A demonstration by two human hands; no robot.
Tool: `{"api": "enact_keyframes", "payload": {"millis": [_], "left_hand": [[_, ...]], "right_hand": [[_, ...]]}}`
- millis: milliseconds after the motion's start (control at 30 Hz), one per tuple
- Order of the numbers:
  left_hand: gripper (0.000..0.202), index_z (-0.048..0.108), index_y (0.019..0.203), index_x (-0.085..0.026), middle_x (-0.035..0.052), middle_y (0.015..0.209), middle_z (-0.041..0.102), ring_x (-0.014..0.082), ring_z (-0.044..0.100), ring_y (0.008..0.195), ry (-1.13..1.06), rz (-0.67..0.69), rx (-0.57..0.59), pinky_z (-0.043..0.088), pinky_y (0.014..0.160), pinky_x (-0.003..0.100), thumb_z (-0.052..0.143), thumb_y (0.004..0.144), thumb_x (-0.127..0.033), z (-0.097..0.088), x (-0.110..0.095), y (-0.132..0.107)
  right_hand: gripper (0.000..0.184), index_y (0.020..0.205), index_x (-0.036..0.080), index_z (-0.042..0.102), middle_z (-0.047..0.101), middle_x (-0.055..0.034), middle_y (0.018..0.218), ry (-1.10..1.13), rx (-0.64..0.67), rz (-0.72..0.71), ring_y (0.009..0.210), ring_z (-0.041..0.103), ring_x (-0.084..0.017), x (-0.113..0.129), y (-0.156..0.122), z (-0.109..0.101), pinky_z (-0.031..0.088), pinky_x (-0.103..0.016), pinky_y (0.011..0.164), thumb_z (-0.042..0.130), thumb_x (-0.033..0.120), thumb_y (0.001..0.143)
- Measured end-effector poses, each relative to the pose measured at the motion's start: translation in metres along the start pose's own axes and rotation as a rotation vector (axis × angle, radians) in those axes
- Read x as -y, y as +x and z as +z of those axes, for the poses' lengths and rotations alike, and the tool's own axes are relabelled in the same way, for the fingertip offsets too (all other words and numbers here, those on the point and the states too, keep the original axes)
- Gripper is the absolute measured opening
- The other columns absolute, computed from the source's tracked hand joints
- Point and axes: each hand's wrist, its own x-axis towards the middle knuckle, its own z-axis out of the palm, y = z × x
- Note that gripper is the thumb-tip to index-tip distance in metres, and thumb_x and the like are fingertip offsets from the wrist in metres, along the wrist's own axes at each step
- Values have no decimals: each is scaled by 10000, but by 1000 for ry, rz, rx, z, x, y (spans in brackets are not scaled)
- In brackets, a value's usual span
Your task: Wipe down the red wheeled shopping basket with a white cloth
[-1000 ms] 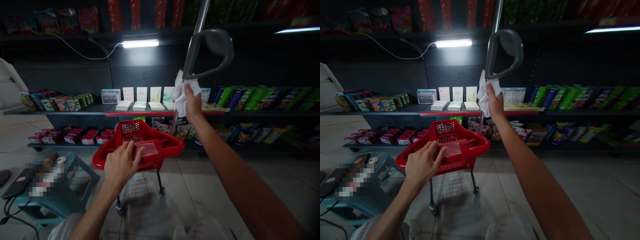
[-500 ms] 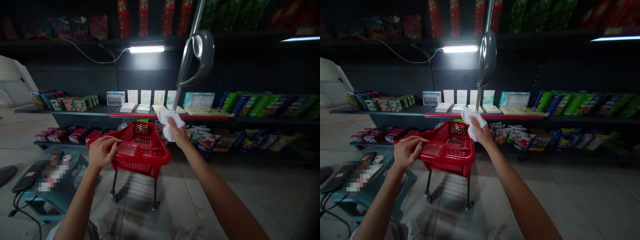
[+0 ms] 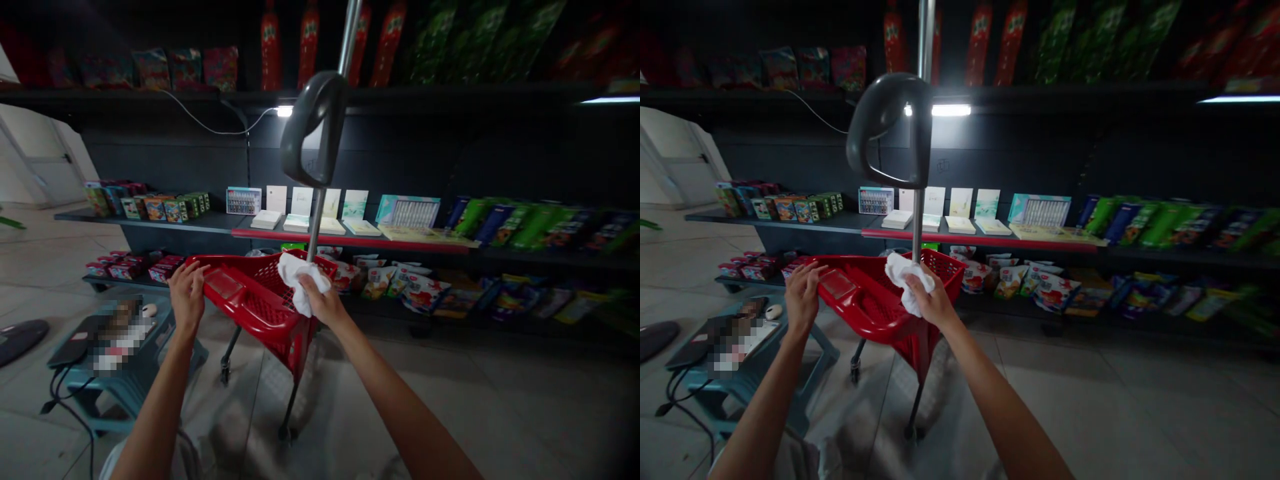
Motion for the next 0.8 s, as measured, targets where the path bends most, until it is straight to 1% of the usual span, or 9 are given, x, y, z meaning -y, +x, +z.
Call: {"api": "enact_keyframes", "payload": {"millis": [67,133,233,300,400,467,633,700,800], "left_hand": [[419,779,1081,-227,109,1219,737,287,556,1321,24,16,-119,341,1210,538,444,1037,-476,-4,-8,-2],[388,768,1070,-217,103,1206,738,270,590,1279,-6,82,-159,401,1169,487,436,1049,-417,-7,-28,-6],[364,752,1001,-225,68,1069,760,224,675,1097,-85,230,33,507,1028,388,414,1057,-350,-6,-70,-18],[331,742,1000,-224,60,1039,766,215,693,1033,-29,298,151,520,968,355,434,1049,-336,-1,-95,-27],[287,739,1065,-231,56,1045,775,213,710,940,235,268,282,510,838,335,483,1032,-355,9,-116,-34],[274,743,1080,-233,60,1026,781,230,709,918,419,218,344,493,830,356,506,1021,-357,13,-119,-33],[306,754,973,-219,89,1003,790,282,696,992,577,229,421,452,997,468,498,1024,-377,15,-115,-28],[341,764,932,-225,91,976,795,286,692,989,604,263,460,400,1073,528,470,1032,-366,14,-114,-26],[369,772,867,-227,90,942,792,287,681,971,606,282,513,379,1095,561,474,1022,-381,14,-114,-24]], "right_hand": [[501,1057,227,693,704,-43,860,9,44,2,746,656,-181,-6,-9,16,559,-296,696,535,692,956],[456,1108,224,669,681,-25,800,20,81,33,680,636,-167,-16,-16,30,535,-278,628,532,639,980],[373,1143,222,636,675,-20,781,-33,110,40,682,646,-168,-31,-20,48,526,-268,618,536,552,1001],[281,1149,215,632,716,-44,885,-143,134,-13,786,681,-185,-39,-19,55,553,-290,720,557,438,995],[241,1163,198,657,744,-95,1101,-329,160,-133,997,699,-225,-49,-18,62,548,-349,915,554,250,952],[281,1197,207,677,740,-101,1188,-376,155,-176,1102,687,-235,-57,-19,63,523,-373,1003,518,203,966],[295,1193,219,706,743,-87,1205,-363,90,-160,1162,673,-228,-91,-24,48,508,-398,1067,522,174,966],[312,1195,216,703,729,-90,1236,-381,75,-156,1212,658,-243,-110,-28,32,495,-434,1103,559,153,925],[411,1278,228,670,693,-78,1334,-431,59,-141,1370,577,-250,-137,-36,4,404,-492,1213,546,121,902]]}}
